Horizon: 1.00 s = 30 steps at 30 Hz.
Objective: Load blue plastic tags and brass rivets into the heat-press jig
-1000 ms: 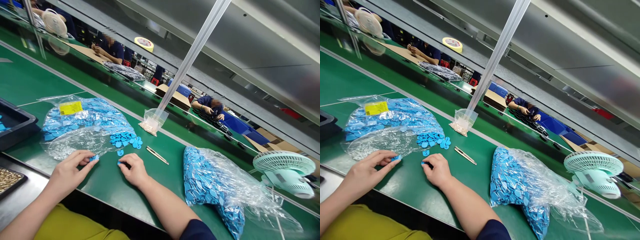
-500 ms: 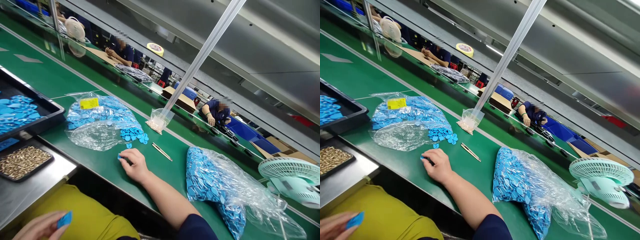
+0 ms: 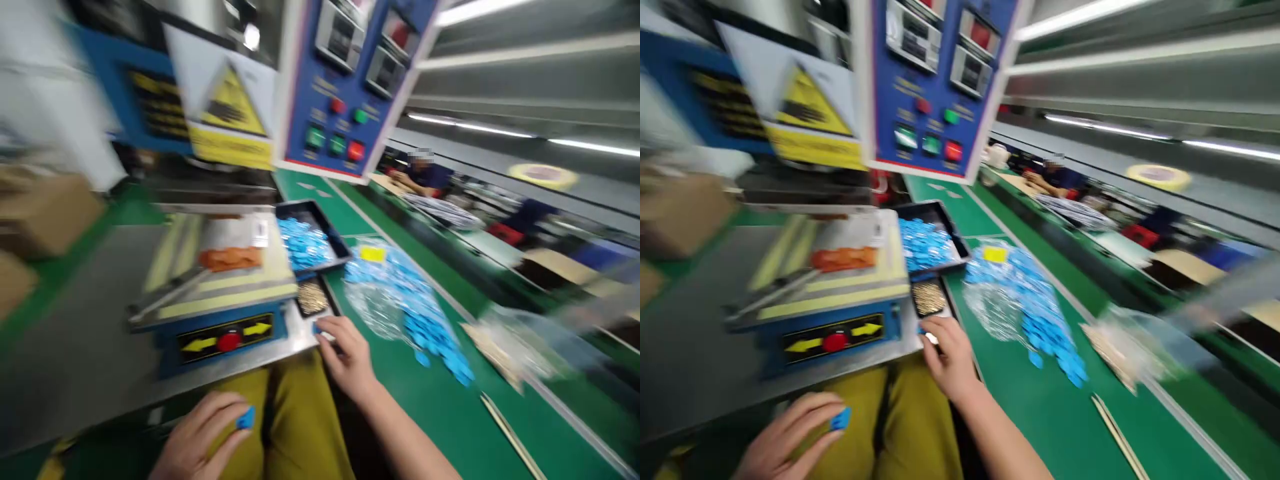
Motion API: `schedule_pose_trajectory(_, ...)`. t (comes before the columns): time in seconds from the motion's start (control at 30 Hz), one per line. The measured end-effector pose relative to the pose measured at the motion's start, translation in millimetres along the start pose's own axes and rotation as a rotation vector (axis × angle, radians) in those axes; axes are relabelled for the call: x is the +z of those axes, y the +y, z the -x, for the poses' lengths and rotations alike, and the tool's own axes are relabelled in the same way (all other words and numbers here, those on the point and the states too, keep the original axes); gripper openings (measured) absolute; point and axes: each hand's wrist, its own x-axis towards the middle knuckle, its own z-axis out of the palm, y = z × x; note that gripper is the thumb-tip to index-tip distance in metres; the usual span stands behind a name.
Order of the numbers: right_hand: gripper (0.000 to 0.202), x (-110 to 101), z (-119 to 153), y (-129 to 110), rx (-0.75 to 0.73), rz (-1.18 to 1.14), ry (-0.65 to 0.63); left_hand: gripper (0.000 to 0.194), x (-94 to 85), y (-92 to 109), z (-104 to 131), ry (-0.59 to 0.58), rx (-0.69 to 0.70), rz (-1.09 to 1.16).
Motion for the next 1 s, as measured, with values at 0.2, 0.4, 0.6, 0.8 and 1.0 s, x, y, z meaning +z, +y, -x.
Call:
schedule_pose_trajectory(0.2, 0.022, 54, -88, 4, -0.223, -0.057, -0.033, 0.021, -77.3, -21, -47, 0.120, -0.011, -0.165)
schedule_pose_trajectory(0.4, 0.018, 111, -163, 14, -0.290, 0.019, -0.103, 0.016, -115.4, -74, -135, 0.049, -0.141, -0.272)
schedule_pose_trajectory(0.6, 0.020, 149, -195, 28, -0.256, 0.121, -0.220, 0.013, -98.7, -120, -214, -0.108, -0.292, -0.316)
schedule_pose_trajectory(0.8, 0.020, 154, -196, 30, -0.265, 0.101, -0.291, 0.015, -82.7, -138, -224, -0.157, -0.384, -0.270)
schedule_pose_trajectory(1.0, 0.028, 151, -184, 22, -0.277, 0.224, -0.302, 0.019, -87.3, -137, -226, -0.216, -0.437, -0.294)
